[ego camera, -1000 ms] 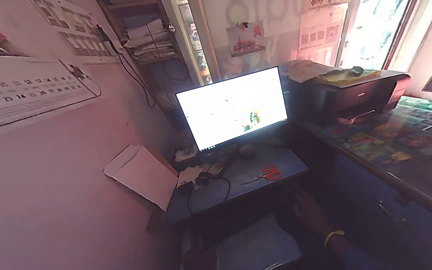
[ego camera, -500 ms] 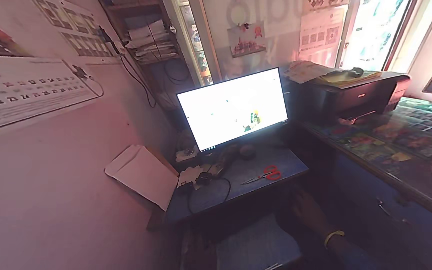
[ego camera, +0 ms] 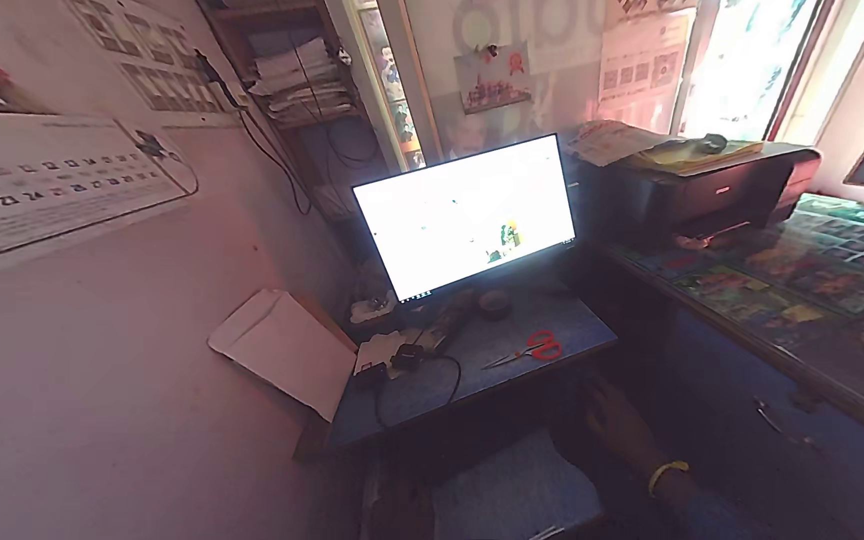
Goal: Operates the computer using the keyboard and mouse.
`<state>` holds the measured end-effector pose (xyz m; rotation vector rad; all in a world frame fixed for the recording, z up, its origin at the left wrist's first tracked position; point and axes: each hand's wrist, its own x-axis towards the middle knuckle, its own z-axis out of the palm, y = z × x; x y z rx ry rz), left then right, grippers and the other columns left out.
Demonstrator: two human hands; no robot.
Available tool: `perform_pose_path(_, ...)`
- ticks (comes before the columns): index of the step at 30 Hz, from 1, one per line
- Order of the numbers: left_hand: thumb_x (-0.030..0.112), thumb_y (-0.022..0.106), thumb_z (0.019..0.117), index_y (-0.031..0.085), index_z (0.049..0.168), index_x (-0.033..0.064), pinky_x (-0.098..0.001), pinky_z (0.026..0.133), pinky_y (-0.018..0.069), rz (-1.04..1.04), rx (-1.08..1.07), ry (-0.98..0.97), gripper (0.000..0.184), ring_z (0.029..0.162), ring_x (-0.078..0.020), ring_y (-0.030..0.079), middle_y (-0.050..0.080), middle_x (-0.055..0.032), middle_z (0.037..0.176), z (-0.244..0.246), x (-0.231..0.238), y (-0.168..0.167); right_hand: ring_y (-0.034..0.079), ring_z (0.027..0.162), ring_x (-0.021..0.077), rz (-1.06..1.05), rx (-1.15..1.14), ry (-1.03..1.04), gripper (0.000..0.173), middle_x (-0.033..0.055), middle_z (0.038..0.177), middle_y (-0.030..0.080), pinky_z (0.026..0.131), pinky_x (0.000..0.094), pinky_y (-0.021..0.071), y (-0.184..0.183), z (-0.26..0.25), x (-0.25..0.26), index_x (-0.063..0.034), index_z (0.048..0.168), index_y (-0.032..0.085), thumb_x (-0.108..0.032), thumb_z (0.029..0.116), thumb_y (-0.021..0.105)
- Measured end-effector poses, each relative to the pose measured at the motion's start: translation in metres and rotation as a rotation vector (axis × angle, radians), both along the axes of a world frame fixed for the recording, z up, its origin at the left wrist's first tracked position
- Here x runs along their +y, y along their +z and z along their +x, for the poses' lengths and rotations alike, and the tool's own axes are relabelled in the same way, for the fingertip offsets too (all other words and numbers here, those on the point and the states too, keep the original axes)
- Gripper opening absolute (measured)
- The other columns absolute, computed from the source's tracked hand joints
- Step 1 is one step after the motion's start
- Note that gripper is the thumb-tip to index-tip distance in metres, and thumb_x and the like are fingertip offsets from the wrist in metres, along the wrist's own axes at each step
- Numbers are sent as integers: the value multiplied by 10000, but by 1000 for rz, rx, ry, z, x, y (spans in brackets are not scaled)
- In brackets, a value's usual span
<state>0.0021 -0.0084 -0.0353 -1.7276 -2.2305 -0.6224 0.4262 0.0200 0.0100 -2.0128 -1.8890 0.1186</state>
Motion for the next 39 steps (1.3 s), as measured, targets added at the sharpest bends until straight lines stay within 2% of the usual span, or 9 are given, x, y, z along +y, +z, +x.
perform_pose_path(3, 355, 549, 980, 686, 1282, 39, -519, 1017, 506, -17, -42, 7, 458, 1231, -408, 626, 557, -240, 1457, 8, -4, 16, 485, 1412, 324, 7, -10, 1, 545, 157, 1509, 515, 1130, 459, 448, 0, 0, 0, -158, 1485, 538, -373, 985, 543)
perform_pose_path(6, 397, 499, 988, 741, 1175, 62, -547, 978, 511, 17, -6, -11, 453, 1141, -422, 661, 659, -233, 1310, -1, 0, -6, 476, 1419, 322, -13, -2, -3, 551, 157, 1523, 500, 1134, 461, 444, 0, 0, 0, -168, 1497, 523, -382, 990, 540)
perform_pose_path(8, 410, 486, 987, 757, 1120, 91, -539, 956, 521, 62, 22, -26, 439, 1121, -417, 670, 616, -224, 1385, -7, 4, -20, 479, 1417, 320, -9, 1, -6, 546, 151, 1522, 502, 1129, 458, 450, 0, 0, 1, -175, 1496, 524, -381, 992, 541)
perform_pose_path(14, 335, 573, 972, 686, 1289, 53, -566, 996, 503, -3, -33, -33, 440, 1187, -438, 636, 500, -220, 1521, 3, -6, 9, 489, 1408, 322, 5, 8, 3, 540, 150, 1516, 509, 1125, 461, 453, 2, -1, -1, -179, 1494, 528, -368, 989, 544)
perform_pose_path(20, 331, 569, 968, 686, 1273, 33, -529, 1033, 489, 36, -40, -22, 442, 1258, -412, 607, 517, -241, 1496, 5, -5, 10, 470, 1426, 312, -28, 11, -12, 554, 147, 1537, 487, 1137, 461, 442, 3, -2, -1, -191, 1512, 507, -376, 991, 543)
perform_pose_path(25, 329, 586, 965, 745, 1122, 44, -558, 967, 522, -14, -59, -45, 363, 1159, -420, 654, 549, -205, 1479, 4, -6, 14, 474, 1423, 314, -27, -5, -19, 547, 150, 1548, 476, 1133, 454, 447, 2, -1, 1, -181, 1506, 516, -377, 995, 528)
perform_pose_path(31, 302, 636, 941, 673, 1285, 6, -576, 984, 511, 13, -80, -43, 455, 1191, -450, 633, 484, -236, 1528, 7, -10, 20, 470, 1426, 316, -33, -10, -15, 545, 154, 1551, 472, 1135, 455, 445, 2, -2, 1, -168, 1507, 512, -361, 998, 524)
perform_pose_path(36, 297, 633, 941, 668, 1289, 6, -572, 990, 506, 51, -72, -42, 455, 1202, -451, 628, 498, -245, 1513, 8, -10, 19, 470, 1426, 311, -36, -20, -12, 556, 150, 1546, 477, 1136, 453, 442, 1, -1, 2, -180, 1513, 504, -387, 997, 518)
perform_pose_path(39, 319, 591, 964, 673, 1293, 15, -528, 1049, 479, -21, -89, -23, 455, 1274, -439, 589, 501, -257, 1507, 13, -12, 28, 472, 1424, 323, -25, -8, -2, 553, 148, 1540, 490, 1138, 467, 437, 0, -1, -1, -167, 1503, 516, -378, 991, 521)
